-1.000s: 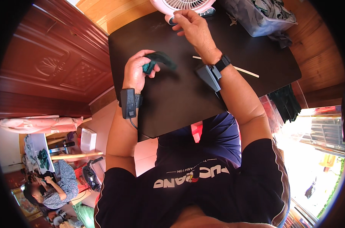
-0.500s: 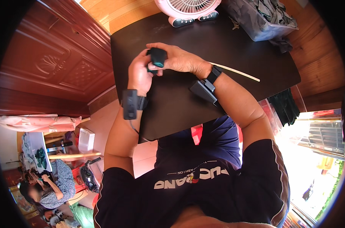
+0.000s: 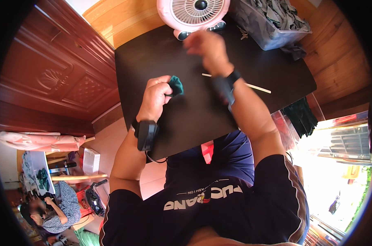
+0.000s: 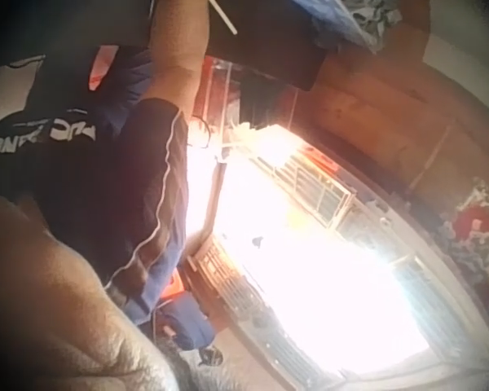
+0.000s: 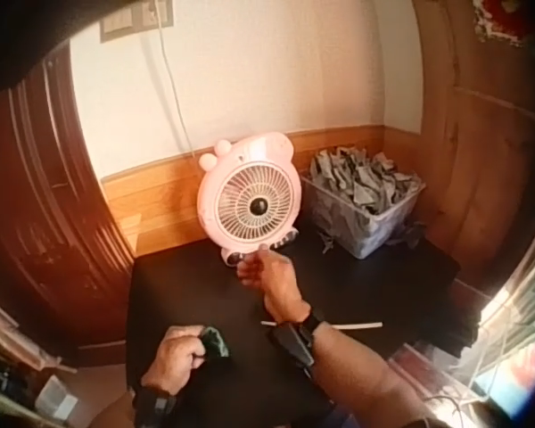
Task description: Turning sewn fabric tubes right-side out using a wooden stick.
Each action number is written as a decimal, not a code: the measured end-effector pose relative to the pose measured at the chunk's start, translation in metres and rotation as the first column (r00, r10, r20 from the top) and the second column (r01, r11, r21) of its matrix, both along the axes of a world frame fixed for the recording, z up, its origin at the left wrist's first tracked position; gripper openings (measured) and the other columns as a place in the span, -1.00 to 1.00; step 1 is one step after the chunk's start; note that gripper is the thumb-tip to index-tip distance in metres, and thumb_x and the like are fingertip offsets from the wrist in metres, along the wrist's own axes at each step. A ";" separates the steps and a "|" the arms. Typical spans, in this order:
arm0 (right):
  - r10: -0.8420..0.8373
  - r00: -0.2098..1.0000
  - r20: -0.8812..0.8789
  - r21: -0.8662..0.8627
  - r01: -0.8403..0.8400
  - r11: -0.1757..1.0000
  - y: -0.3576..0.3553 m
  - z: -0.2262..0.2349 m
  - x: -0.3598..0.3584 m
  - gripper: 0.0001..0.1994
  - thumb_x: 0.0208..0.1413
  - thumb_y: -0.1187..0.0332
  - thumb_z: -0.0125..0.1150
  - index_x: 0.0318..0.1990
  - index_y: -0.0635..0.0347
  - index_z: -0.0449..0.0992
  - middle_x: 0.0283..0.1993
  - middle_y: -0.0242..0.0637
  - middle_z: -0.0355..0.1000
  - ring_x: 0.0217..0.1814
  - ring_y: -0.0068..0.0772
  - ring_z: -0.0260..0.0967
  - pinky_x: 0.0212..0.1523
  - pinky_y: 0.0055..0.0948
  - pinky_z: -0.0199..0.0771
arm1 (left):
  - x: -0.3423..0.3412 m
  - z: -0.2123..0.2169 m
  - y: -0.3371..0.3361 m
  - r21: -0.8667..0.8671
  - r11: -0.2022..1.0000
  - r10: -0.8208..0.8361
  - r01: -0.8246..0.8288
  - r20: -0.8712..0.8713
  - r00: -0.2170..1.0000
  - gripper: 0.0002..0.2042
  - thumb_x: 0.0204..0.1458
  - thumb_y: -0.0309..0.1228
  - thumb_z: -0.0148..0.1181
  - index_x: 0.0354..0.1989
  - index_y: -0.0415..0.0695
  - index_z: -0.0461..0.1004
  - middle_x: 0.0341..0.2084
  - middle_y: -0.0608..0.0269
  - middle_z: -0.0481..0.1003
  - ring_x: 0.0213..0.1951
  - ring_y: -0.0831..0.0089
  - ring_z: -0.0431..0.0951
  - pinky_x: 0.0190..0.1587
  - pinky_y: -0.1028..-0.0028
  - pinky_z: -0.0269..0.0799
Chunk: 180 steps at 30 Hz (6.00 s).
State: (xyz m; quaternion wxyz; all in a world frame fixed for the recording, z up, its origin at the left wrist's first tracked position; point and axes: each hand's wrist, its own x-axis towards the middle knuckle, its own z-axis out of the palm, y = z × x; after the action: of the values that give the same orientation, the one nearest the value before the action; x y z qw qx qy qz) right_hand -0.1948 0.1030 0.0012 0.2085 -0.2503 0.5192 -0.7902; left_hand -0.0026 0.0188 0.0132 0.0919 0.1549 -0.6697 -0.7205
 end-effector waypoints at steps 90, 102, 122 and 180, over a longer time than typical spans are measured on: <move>0.423 0.896 0.136 0.170 -0.441 0.881 0.114 -0.004 0.143 -0.73 0.09 0.25 0.24 -0.19 0.26 0.47 -0.45 -0.46 0.39 -0.62 -0.73 0.22 -0.67 -0.77 0.09 | 0.025 -0.010 0.038 0.505 0.498 -0.104 0.705 -0.773 0.626 -0.66 -0.11 -0.24 0.06 -0.28 -0.29 0.39 -0.51 0.07 0.36 -0.42 0.23 0.34 -0.33 0.40 0.33; 0.129 0.951 -0.282 0.341 -0.026 0.940 0.128 -0.022 0.179 -0.86 -0.01 0.41 0.28 -0.38 0.23 0.44 -0.53 -0.44 0.37 -0.55 -0.67 0.29 -0.58 -0.62 0.27 | 0.069 -0.024 0.095 0.733 0.680 0.290 -0.022 -0.242 0.926 -0.52 0.12 -0.12 -0.12 0.03 -0.32 0.32 -0.03 -0.10 0.40 -0.01 0.21 0.40 0.06 0.27 0.26; 0.031 0.790 -0.612 0.356 0.241 0.903 0.191 -0.014 0.182 -0.87 0.11 0.34 0.16 -0.29 0.21 0.49 -0.43 -0.26 0.41 -0.49 -0.30 0.42 -0.47 -0.43 0.38 | 0.095 -0.004 0.072 0.632 0.772 0.264 -0.074 -0.212 0.941 -0.63 0.09 -0.33 -0.09 -0.06 -0.41 0.36 -0.14 -0.30 0.43 -0.03 -0.20 0.43 -0.10 0.19 0.53; 0.260 0.966 -0.017 0.136 -0.255 0.957 0.187 -0.042 0.198 -0.85 0.21 0.36 0.08 -0.23 0.25 0.48 -0.50 -0.48 0.34 -0.46 -0.72 0.24 -0.46 -0.68 0.27 | 0.096 -0.013 0.130 -0.205 0.979 -0.012 -0.010 -0.106 0.994 -0.47 0.24 -0.11 -0.13 0.25 -0.23 0.15 -0.40 0.30 0.38 -0.26 0.56 0.45 -0.16 0.47 0.44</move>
State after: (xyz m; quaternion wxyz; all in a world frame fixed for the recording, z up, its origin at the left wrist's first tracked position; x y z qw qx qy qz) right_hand 0.0036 0.2899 -0.0405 0.3168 -0.3148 0.5372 -0.7155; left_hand 0.0936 0.1484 0.0004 0.1427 0.1056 -0.7347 -0.6548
